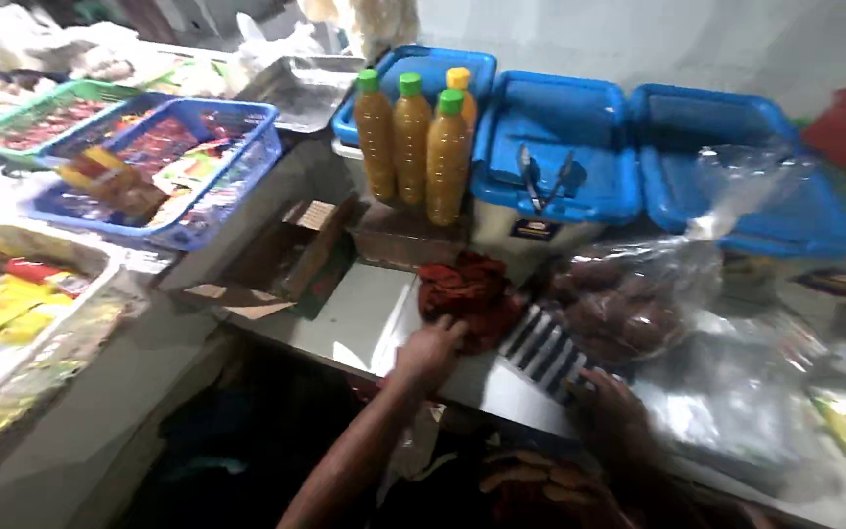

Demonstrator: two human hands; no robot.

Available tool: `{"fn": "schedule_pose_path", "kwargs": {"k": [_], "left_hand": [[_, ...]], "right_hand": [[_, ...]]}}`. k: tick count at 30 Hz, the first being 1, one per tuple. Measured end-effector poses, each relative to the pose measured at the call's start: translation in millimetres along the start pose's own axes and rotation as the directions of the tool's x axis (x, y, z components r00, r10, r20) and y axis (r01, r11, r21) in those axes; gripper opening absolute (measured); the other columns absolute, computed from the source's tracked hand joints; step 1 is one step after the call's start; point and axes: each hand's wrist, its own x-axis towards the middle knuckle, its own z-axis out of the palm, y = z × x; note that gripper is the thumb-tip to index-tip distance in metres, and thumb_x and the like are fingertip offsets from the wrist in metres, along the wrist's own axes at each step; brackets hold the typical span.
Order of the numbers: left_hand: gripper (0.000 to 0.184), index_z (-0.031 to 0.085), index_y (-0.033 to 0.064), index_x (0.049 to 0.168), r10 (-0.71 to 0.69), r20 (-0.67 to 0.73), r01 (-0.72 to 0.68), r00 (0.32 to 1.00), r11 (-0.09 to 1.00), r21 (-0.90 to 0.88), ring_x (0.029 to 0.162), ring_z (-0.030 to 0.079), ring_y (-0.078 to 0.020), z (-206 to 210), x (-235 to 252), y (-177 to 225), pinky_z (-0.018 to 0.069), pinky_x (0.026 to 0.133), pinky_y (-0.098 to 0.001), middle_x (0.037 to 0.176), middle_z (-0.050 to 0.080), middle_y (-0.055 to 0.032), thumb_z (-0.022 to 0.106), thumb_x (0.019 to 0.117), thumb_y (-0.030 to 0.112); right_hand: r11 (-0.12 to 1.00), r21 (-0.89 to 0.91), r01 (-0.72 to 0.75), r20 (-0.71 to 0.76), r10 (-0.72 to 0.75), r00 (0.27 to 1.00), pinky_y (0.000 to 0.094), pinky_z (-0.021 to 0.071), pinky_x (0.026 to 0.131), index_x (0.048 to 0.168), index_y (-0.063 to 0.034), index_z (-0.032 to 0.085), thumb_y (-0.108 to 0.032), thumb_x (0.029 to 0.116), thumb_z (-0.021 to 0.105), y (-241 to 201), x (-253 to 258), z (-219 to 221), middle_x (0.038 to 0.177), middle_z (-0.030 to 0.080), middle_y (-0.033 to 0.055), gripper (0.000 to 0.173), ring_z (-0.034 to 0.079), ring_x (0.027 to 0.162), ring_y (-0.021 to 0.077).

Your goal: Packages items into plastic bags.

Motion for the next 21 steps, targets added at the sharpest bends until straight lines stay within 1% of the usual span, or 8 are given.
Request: {"fn": "schedule_pose_path", "kwargs": {"k": [3, 6, 9, 12, 14, 17, 19, 21], "left_hand": [[0.039, 0.064, 0.0304, 0.130, -0.083, -0.060, 0.087, 0.995, 0.994, 0.063, 0.115, 0.065, -0.0394, -9, -18, -30, 0.0572, 0.080, -0.0638, 0.135, 0.065, -0.0056, 0.068, 0.0927, 0.023], [0.040, 0.067, 0.0325, 0.129, -0.158, 0.050, 0.150, 0.986, 0.981, 0.124, 0.121, 0.060, -0.0443, -39, -23, -34, 0.0549, 0.083, -0.0670, 0.140, 0.063, -0.0059, 0.071, 0.0899, 0.033], [0.033, 0.071, 0.0187, 0.126, -0.189, 0.024, 0.183, 0.982, 0.973, 0.141, 0.126, 0.057, -0.0431, -71, -1, 22, 0.0535, 0.093, -0.0629, 0.148, 0.056, -0.0108, 0.068, 0.0948, 0.031], [0.041, 0.066, 0.0083, 0.131, -0.026, -0.212, 0.018, 0.977, 0.999, -0.042, 0.124, 0.062, -0.0340, -83, 42, 104, 0.0523, 0.102, -0.0563, 0.139, 0.061, -0.0160, 0.066, 0.0978, 0.033], [0.057, 0.060, 0.0049, 0.138, 0.057, -0.341, -0.155, 0.938, 0.951, -0.268, 0.122, 0.063, -0.0282, -83, 77, 162, 0.0544, 0.102, -0.0498, 0.139, 0.060, -0.0162, 0.078, 0.0903, 0.031], [0.095, 0.033, 0.0116, 0.158, 0.136, -0.277, -0.281, 0.951, 0.751, -0.597, 0.124, 0.062, -0.0218, -81, 130, 229, 0.0553, 0.103, -0.0457, 0.147, 0.055, -0.0123, 0.087, 0.0827, 0.031], [0.110, 0.021, 0.0152, 0.163, 0.205, -0.207, -0.291, 0.957, 0.720, -0.631, 0.121, 0.064, -0.0233, -74, 165, 255, 0.0566, 0.100, -0.0477, 0.144, 0.057, -0.0136, 0.089, 0.0792, 0.036], [0.093, 0.040, 0.0105, 0.153, 0.249, -0.158, -0.295, 0.956, 0.779, -0.553, 0.106, 0.070, -0.0237, -62, 192, 268, 0.0595, 0.093, -0.0496, 0.123, 0.069, -0.0138, 0.088, 0.0793, 0.040]], "right_hand": [[1.000, 0.003, -0.006, 0.074, 0.006, 0.997, 0.0602, 0.0442, 0.107, 0.131, -0.0431, 0.066, -0.042, 0.0979, 0.058, 12, 0, -11, 0.149, 0.057, -0.0025, 0.034, 0.049, 0.141, 0.0304], [0.996, 0.091, -0.012, 0.149, -0.002, 0.989, 0.0591, 0.0450, 0.107, 0.128, -0.0417, 0.068, -0.045, 0.0976, 0.060, 23, 5, -16, 0.148, 0.058, -0.0055, 0.032, 0.047, 0.142, 0.0269], [0.988, 0.156, 0.013, 0.205, -0.045, 0.978, 0.0585, 0.0454, 0.106, 0.131, -0.0402, 0.067, -0.053, 0.0921, 0.065, 35, 10, -24, 0.148, 0.057, -0.0042, 0.041, 0.048, 0.140, 0.0268], [0.988, 0.154, 0.004, 0.272, -0.046, 0.961, 0.0629, 0.0454, 0.103, 0.135, -0.0365, 0.064, -0.059, 0.0823, 0.074, 35, 16, -26, 0.147, 0.057, 0.0031, 0.058, 0.049, 0.138, 0.0330], [0.986, 0.165, -0.020, 0.311, -0.033, 0.950, 0.0657, 0.0382, 0.112, 0.141, -0.0365, 0.059, -0.058, 0.0855, 0.071, 37, 16, -24, 0.152, 0.052, 0.0066, 0.061, 0.043, 0.143, 0.0359], [0.986, 0.164, 0.026, 0.190, -0.058, 0.980, 0.0591, 0.0449, 0.107, 0.136, -0.0402, 0.063, -0.056, 0.0842, 0.072, 43, 14, -14, 0.145, 0.058, 0.0038, 0.054, 0.050, 0.137, 0.0320], [0.988, 0.145, 0.047, 0.165, -0.071, 0.984, 0.0565, 0.0470, 0.104, 0.134, -0.0420, 0.064, -0.057, 0.0847, 0.071, 45, 16, -14, 0.143, 0.060, 0.0000, 0.052, 0.051, 0.137, 0.0302], [0.984, 0.173, 0.052, 0.177, -0.083, 0.981, 0.0578, 0.0474, 0.103, 0.134, -0.0407, 0.063, -0.053, 0.0869, 0.070, 46, 17, -19, 0.143, 0.060, 0.0003, 0.049, 0.051, 0.136, 0.0310]]}}
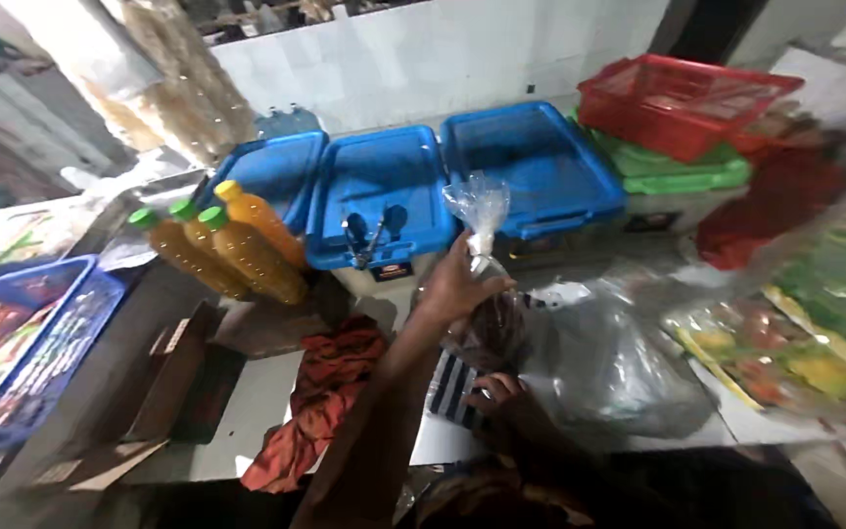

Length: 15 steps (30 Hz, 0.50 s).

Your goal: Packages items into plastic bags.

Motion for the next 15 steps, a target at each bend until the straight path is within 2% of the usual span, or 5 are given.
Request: {"fn": "schedule_pose_path", "kwargs": {"k": [2, 5, 7, 12, 15], "left_hand": [[0.058, 0.062, 0.0104, 0.131, -0.089, 0.030, 0.088, 0.996, 0.996, 0.034, 0.091, 0.072, -0.0222, 11, 4, -4, 0.0609, 0.084, -0.0497, 0.105, 0.073, -0.0102, 0.082, 0.0854, 0.039], [0.040, 0.060, 0.0118, 0.132, -0.214, -0.047, 0.193, 0.976, 0.940, -0.281, 0.074, 0.068, -0.0199, 13, -26, -5, 0.0598, 0.065, -0.0408, 0.096, 0.071, -0.0098, 0.071, 0.0975, 0.030], [0.032, 0.060, 0.0092, 0.128, -0.239, -0.157, 0.122, 0.958, 0.838, -0.532, 0.063, 0.062, -0.0166, 15, -45, -3, 0.0546, 0.055, -0.0341, 0.085, 0.068, -0.0086, 0.068, 0.0980, 0.020], [0.035, 0.054, -0.0005, 0.126, -0.105, -0.401, -0.138, 0.910, 0.835, -0.533, 0.076, 0.070, -0.0170, -5, -78, 7, 0.0626, 0.066, -0.0364, 0.093, 0.071, -0.0079, 0.067, 0.0933, 0.004], [0.034, 0.049, 0.0006, 0.128, -0.132, -0.537, -0.191, 0.833, 0.843, -0.503, 0.068, 0.067, -0.0120, -33, -91, 18, 0.0609, 0.059, -0.0313, 0.087, 0.068, -0.0027, 0.062, 0.0961, 0.002]], "right_hand": [[0.999, 0.045, 0.000, 0.021, -0.001, 1.000, 0.0596, 0.0480, 0.101, 0.135, -0.0386, 0.064, -0.052, 0.0868, 0.071, 3, -2, -2, 0.143, 0.060, 0.0015, 0.050, 0.051, 0.135, 0.0323], [0.992, 0.125, 0.005, -0.015, -0.003, 1.000, 0.0595, 0.0458, 0.105, 0.135, -0.0359, 0.064, -0.047, 0.0890, 0.070, 9, -5, 0, 0.143, 0.060, 0.0032, 0.048, 0.052, 0.135, 0.0322], [0.987, 0.157, 0.018, -0.056, -0.009, 0.998, 0.0589, 0.0473, 0.104, 0.135, -0.0348, 0.064, -0.043, 0.0895, 0.070, 10, -6, 4, 0.141, 0.060, 0.0044, 0.047, 0.054, 0.132, 0.0320], [0.983, 0.184, 0.006, 0.059, -0.017, 0.998, 0.0629, 0.0436, 0.106, 0.138, -0.0267, 0.064, -0.035, 0.0921, 0.069, 12, -7, -13, 0.144, 0.060, 0.0080, 0.047, 0.054, 0.133, 0.0369], [0.971, 0.240, -0.013, -0.032, 0.021, 0.999, 0.0566, 0.0360, 0.118, 0.139, -0.0175, 0.063, -0.052, 0.0982, 0.059, 23, -17, -11, 0.148, 0.058, 0.0101, 0.053, 0.049, 0.141, 0.0334]]}}
